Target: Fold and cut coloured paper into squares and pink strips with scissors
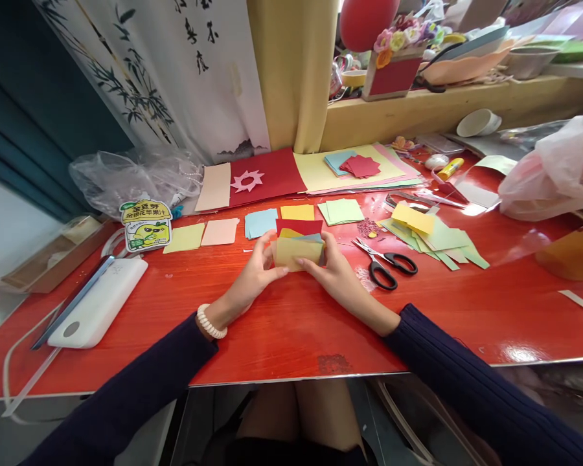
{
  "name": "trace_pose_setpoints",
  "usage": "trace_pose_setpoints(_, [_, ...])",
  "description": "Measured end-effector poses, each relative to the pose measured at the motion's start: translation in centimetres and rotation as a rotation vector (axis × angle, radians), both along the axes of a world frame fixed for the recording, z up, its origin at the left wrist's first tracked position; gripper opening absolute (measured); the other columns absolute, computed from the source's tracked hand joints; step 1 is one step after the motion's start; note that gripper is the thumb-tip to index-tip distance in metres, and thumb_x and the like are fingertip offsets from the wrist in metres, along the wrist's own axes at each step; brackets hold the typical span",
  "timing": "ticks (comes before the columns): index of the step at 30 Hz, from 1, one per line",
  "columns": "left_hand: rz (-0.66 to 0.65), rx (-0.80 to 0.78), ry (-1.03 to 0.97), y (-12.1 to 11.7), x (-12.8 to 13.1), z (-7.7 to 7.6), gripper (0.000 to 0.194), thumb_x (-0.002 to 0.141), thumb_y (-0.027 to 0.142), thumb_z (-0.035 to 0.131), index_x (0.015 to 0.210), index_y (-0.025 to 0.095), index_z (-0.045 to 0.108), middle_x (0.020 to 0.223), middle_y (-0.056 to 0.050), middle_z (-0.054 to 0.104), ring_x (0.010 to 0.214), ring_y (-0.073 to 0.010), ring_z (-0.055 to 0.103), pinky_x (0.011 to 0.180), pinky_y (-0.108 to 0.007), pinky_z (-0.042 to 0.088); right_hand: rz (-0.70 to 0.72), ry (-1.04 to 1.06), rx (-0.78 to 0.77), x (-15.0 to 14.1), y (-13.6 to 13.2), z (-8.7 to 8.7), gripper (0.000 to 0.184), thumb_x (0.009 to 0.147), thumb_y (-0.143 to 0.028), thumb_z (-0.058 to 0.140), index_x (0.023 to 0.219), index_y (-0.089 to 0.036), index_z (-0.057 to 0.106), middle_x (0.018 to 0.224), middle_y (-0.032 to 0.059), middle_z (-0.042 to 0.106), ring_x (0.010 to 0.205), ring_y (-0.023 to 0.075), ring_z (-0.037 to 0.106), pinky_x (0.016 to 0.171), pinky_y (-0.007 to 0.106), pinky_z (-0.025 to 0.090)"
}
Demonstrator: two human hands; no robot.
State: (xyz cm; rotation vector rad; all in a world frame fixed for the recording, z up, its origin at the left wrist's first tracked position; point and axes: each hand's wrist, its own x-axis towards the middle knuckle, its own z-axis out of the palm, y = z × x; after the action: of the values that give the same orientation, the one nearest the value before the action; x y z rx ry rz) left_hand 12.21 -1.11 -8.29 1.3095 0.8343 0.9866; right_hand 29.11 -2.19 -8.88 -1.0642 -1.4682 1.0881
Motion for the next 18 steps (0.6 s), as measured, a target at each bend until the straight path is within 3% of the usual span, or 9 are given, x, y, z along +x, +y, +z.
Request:
trace_pose_setpoints(6, [0.002, 0.117, 0.077, 0.4, -0.3, -0.5, 0.048, 0.078, 0.011, 0.056, 0.122, 0.019, 0.04, 0.137, -0.01, 0.043, 0.132, -0.0239, 0.036, 0.109, -0.04, 0.032, 0.001, -0.041, 0.13, 0.1, 0.0, -0.8, 0.063, 0.078, -0.031, 0.068, 0.126, -0.029, 0.028, 0.131, 0.0091, 0.043, 0.119, 0.0224, 0.048, 0.099, 0.04, 0.045])
trace_pose_setpoints(10, [-0.039, 0.18, 0.099, 0.0, -0.3, -0.6, 0.053, 0.081, 0.01, 0.052, 0.129, 0.023, 0.034, 0.134, -0.01, 0.043, 0.121, -0.0235, 0.047, 0.101, -0.041, 0.04, 0.069, -0.052, 0.186, 0.0, -0.1, -1.3, 0.07, 0.081, -0.028, 0.063, 0.133, -0.033, 0.016, 0.131, 0.0089, 0.04, 0.117, 0.0223, 0.05, 0.097, 0.042, 0.046])
trace_pose_setpoints(13, [-0.03, 0.338, 0.199, -0.5, -0.3, -0.3, 0.063, 0.083, 0.007, 0.048, 0.137, 0.03, 0.026, 0.141, -0.007, 0.037, 0.122, -0.0233, 0.045, 0.102, -0.043, 0.04, 0.074, -0.148, 0.245, 0.0, -0.4, -1.1, 0.071, 0.084, -0.026, 0.058, 0.136, -0.035, 0.013, 0.132, 0.0085, 0.039, 0.121, 0.0233, 0.046, 0.1, 0.044, 0.044])
trace_pose_setpoints(18, [-0.049, 0.614, 0.354, -0.9, -0.3, 0.2, 0.058, 0.083, -0.001, 0.037, 0.133, 0.03, 0.04, 0.133, -0.005, 0.047, 0.126, -0.0206, 0.042, 0.108, -0.044, 0.032, 0.027, -0.458, 0.323, -0.2, -1.3, -0.1, 0.061, 0.087, -0.022, 0.05, 0.139, -0.03, 0.02, 0.137, 0.0104, 0.031, 0.131, 0.0255, 0.032, 0.109, 0.047, 0.033])
